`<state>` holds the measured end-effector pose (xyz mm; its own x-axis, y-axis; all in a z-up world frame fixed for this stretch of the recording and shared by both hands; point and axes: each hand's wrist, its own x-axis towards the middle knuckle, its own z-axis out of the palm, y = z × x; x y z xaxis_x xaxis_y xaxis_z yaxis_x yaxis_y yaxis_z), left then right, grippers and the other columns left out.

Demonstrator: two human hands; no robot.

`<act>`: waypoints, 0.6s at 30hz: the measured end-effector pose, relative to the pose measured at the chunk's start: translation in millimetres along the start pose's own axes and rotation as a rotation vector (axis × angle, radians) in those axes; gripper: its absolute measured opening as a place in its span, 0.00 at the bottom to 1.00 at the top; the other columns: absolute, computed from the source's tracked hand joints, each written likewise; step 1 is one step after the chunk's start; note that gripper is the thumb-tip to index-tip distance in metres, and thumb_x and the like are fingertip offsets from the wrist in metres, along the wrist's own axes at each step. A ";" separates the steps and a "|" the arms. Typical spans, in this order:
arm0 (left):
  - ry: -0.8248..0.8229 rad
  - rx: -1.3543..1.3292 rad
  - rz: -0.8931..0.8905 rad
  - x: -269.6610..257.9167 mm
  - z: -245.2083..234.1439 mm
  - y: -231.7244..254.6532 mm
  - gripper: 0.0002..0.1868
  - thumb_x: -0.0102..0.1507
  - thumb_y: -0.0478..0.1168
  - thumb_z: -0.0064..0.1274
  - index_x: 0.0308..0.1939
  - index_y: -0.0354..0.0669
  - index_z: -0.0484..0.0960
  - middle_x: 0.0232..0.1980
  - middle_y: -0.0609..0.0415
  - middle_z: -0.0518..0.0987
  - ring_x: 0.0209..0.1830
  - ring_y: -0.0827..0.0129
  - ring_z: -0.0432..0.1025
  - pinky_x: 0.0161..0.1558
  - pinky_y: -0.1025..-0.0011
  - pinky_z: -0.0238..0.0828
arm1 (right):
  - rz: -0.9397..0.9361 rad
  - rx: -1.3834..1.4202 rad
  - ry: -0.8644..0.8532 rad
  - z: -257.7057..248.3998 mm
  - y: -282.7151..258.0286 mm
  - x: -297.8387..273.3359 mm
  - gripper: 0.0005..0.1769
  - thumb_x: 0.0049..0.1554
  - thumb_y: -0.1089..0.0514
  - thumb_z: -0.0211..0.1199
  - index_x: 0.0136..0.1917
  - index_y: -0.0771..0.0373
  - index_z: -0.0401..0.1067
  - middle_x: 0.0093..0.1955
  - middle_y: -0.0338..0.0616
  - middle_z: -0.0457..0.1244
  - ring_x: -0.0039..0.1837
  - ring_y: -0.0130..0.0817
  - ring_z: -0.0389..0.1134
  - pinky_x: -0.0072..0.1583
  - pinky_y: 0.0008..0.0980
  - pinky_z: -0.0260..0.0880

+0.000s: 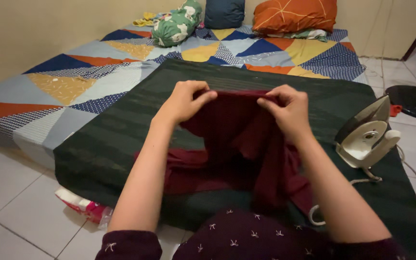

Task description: The person irons a sleeve and the body of a maroon cardigan, then folds the garment on a flat surface.

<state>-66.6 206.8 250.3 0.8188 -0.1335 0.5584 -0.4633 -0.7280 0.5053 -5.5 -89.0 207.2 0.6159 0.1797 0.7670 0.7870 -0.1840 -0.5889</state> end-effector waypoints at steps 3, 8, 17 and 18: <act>0.126 -0.011 0.196 15.0 -2.3 -3.6 0.13 0.69 0.46 0.59 0.43 0.37 0.84 0.38 0.44 0.81 0.37 0.56 0.74 0.43 0.63 0.71 | -0.001 -0.022 -0.033 -9.5 -4.4 11.3 0.09 0.52 0.66 0.77 0.44 0.70 0.78 0.43 0.41 0.68 0.45 0.23 0.67 0.47 0.23 0.66; 0.046 -0.093 0.184 18.3 -12.9 -1.4 0.13 0.61 0.43 0.65 0.42 0.38 0.84 0.39 0.49 0.82 0.38 0.64 0.77 0.43 0.67 0.73 | -0.041 0.117 -0.256 -23.6 -9.9 19.3 0.09 0.49 0.67 0.74 0.43 0.69 0.76 0.57 0.36 0.70 0.51 0.19 0.68 0.50 0.21 0.69; -0.069 -0.110 0.247 11.1 -23.0 2.7 0.10 0.52 0.33 0.65 0.36 0.35 0.83 0.40 0.52 0.85 0.38 0.69 0.80 0.42 0.72 0.77 | 0.036 -0.011 -0.272 -23.8 -8.2 10.9 0.13 0.46 0.63 0.80 0.40 0.67 0.76 0.43 0.35 0.67 0.41 0.19 0.62 0.43 0.23 0.61; -0.077 -0.067 0.329 11.1 -24.8 4.5 0.08 0.50 0.31 0.64 0.33 0.35 0.83 0.44 0.52 0.87 0.41 0.69 0.81 0.43 0.72 0.77 | -0.001 -0.069 -0.241 -23.4 -12.9 9.1 0.14 0.45 0.63 0.80 0.40 0.67 0.77 0.43 0.36 0.67 0.40 0.22 0.63 0.42 0.24 0.63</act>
<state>-68.0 218.7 275.1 0.6437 -0.4063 0.6485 -0.7261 -0.5920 0.3497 -10.8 -107.6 227.8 0.6125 0.4035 0.6798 0.7883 -0.2476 -0.5633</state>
